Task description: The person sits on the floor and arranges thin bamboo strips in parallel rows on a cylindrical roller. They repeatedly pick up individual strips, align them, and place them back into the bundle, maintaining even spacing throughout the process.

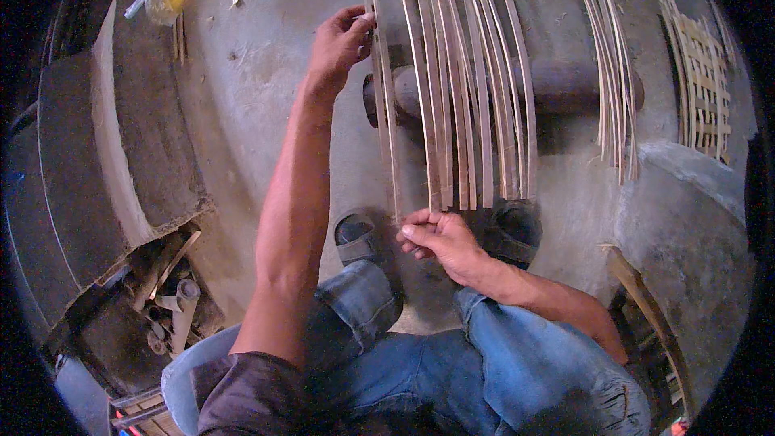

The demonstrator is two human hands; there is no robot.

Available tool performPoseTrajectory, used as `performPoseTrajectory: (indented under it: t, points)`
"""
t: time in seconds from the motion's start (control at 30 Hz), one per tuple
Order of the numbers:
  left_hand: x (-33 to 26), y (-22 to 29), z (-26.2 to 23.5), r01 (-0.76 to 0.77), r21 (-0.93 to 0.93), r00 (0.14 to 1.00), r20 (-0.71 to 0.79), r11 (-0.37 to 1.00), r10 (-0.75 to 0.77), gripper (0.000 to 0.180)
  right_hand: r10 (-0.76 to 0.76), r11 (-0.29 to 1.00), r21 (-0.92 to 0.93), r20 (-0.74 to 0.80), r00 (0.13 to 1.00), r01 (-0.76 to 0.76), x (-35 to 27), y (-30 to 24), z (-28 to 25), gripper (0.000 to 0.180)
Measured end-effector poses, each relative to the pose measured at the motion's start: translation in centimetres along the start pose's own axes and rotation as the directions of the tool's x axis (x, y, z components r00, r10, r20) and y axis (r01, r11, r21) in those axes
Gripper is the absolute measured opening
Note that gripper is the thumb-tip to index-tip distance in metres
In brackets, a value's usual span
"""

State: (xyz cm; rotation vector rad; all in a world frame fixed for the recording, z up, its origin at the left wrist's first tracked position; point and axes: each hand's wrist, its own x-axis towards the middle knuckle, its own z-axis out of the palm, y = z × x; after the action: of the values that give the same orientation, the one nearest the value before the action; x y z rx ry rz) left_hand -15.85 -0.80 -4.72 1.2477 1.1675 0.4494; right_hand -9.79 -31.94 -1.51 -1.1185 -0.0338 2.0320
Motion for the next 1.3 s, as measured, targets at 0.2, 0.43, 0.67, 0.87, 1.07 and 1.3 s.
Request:
performPoseTrajectory:
  t: [0.2,0.43,0.67,0.87,1.07,1.3]
  points:
    - [0.7,-0.6,-0.3,0.002,0.001,1.0,0.026,1.0,-0.002,0.036,0.025,0.999,0.024,-0.019,0.999,-0.025,-0.1,-0.7,0.1,0.014]
    - [-0.3,1.6,-0.1,-0.031,-0.155,0.998,-0.053,0.987,0.023,0.032,0.03,1.0,0.002,-0.022,0.999,-0.03,-0.2,0.1,-0.3,0.02]
    - [0.6,-0.1,1.5,-0.145,0.178,0.988,-0.027,0.973,0.152,0.049,0.059,0.998,0.017,-0.089,0.994,-0.058,-0.6,-0.9,-0.6,0.028]
    - [1.8,-1.7,2.2,-0.301,0.326,0.912,-0.175,0.896,0.37,0.043,0.076,0.997,0.04,-0.157,0.985,-0.07,-1.2,-0.9,-1.3,0.027]
    - [0.9,-1.2,3.2,-0.336,0.317,0.901,-0.167,0.887,0.401,0.043,0.01,1.0,0.023,-0.26,0.966,-0.004,-2.8,-0.8,-4.4,0.025]
    - [0.5,-1.4,2.1,-0.321,0.418,0.892,-0.169,0.85,0.42,0.049,-0.167,0.911,0.21,-0.6,0.783,0.355,-6.2,-2.8,-7.7,0.019]
